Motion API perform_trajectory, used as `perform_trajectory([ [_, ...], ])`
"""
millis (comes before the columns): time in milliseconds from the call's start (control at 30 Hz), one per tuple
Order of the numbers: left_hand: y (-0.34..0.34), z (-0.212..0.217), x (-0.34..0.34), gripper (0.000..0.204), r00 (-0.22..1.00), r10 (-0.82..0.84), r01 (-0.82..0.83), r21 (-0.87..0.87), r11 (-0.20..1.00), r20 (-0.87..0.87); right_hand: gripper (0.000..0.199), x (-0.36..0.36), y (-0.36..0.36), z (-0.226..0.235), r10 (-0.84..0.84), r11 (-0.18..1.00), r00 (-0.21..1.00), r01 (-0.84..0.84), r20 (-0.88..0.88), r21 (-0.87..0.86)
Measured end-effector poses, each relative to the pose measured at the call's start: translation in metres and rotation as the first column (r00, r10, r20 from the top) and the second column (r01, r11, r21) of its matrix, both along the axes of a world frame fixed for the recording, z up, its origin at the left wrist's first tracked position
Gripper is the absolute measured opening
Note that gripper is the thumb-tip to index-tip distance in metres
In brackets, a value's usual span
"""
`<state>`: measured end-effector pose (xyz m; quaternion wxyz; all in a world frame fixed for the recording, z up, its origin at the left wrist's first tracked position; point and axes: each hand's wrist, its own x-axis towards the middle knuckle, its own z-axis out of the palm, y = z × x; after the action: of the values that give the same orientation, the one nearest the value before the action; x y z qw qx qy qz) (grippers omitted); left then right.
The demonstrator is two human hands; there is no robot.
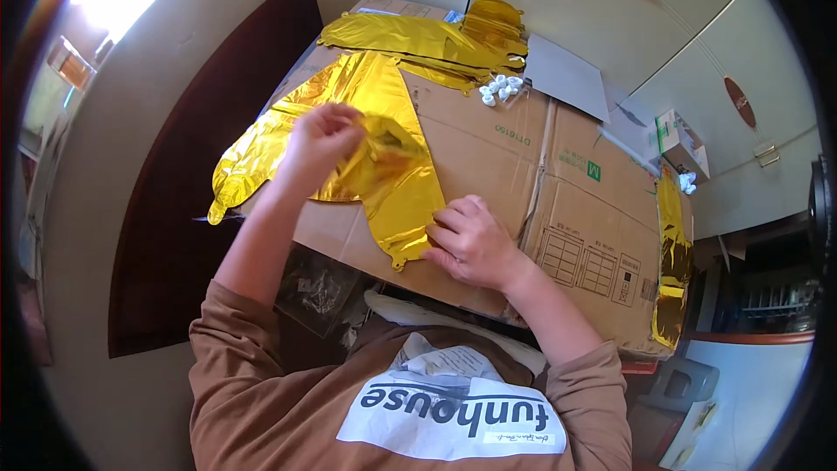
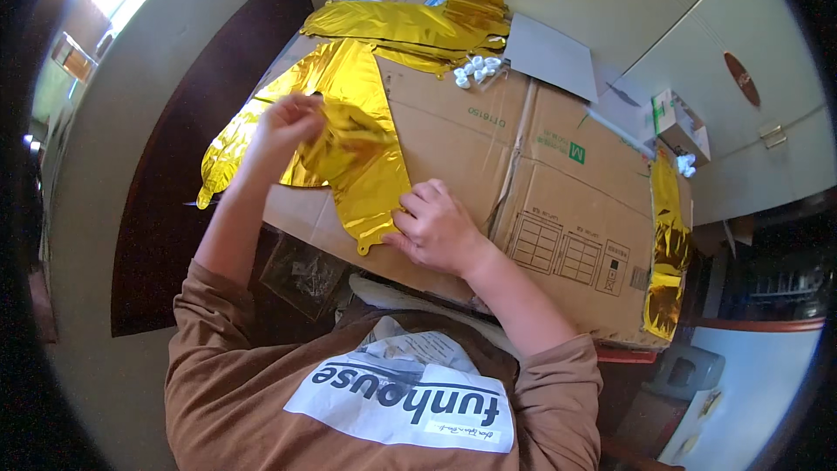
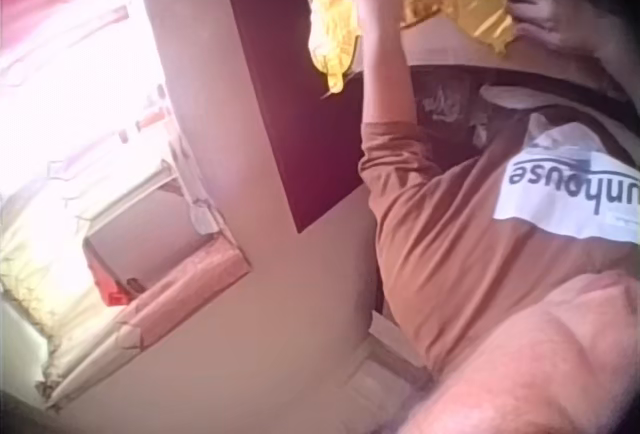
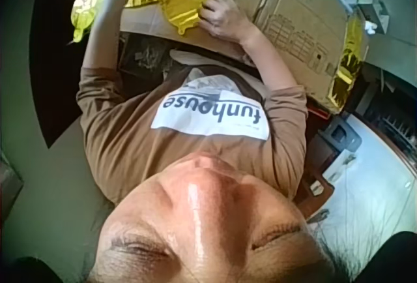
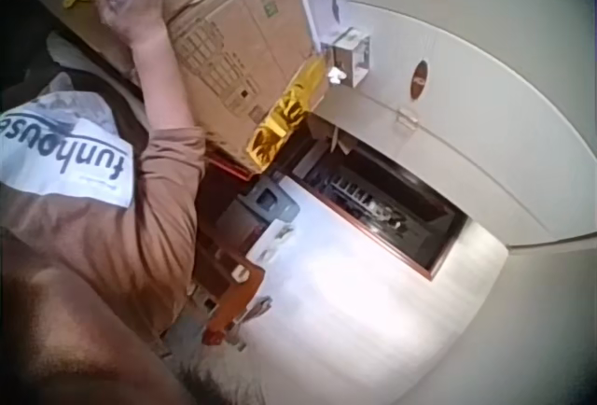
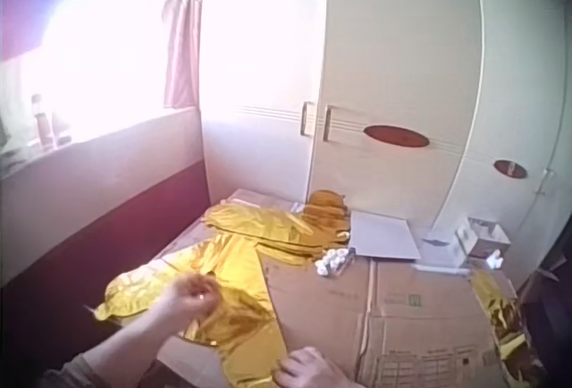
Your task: Folding and organizing gold-colored foil letter balloons on a cardboard surface.
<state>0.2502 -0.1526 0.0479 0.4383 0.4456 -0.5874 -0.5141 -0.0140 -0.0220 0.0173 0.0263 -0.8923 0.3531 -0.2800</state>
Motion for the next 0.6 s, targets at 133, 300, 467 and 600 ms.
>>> perform_trajectory([
  [133,-0.063,0.026,0.046,0.025,0.961,0.273,-0.278,-0.162,0.947,-0.05,0.025,-0.004,0.002,0.003,-0.011,0.99,0.998,0.02,-0.065,0.139],
  [300,-0.1,0.037,0.086,0.034,0.902,0.43,-0.428,-0.052,0.902,0.035,0.031,0.009,-0.047,0.025,-0.06,0.942,0.989,0.102,-0.139,0.32],
  [467,-0.062,0.04,0.033,0.077,0.837,0.211,-0.222,-0.039,0.974,0.504,0.047,0.041,-0.121,0.008,-0.142,0.984,0.981,0.155,-0.136,0.092],
  [600,-0.056,0.075,0.041,0.061,0.293,-0.239,0.223,0.177,0.959,0.926,0.064,0.049,-0.136,0.006,-0.126,0.939,0.948,0.208,-0.291,0.273],
])
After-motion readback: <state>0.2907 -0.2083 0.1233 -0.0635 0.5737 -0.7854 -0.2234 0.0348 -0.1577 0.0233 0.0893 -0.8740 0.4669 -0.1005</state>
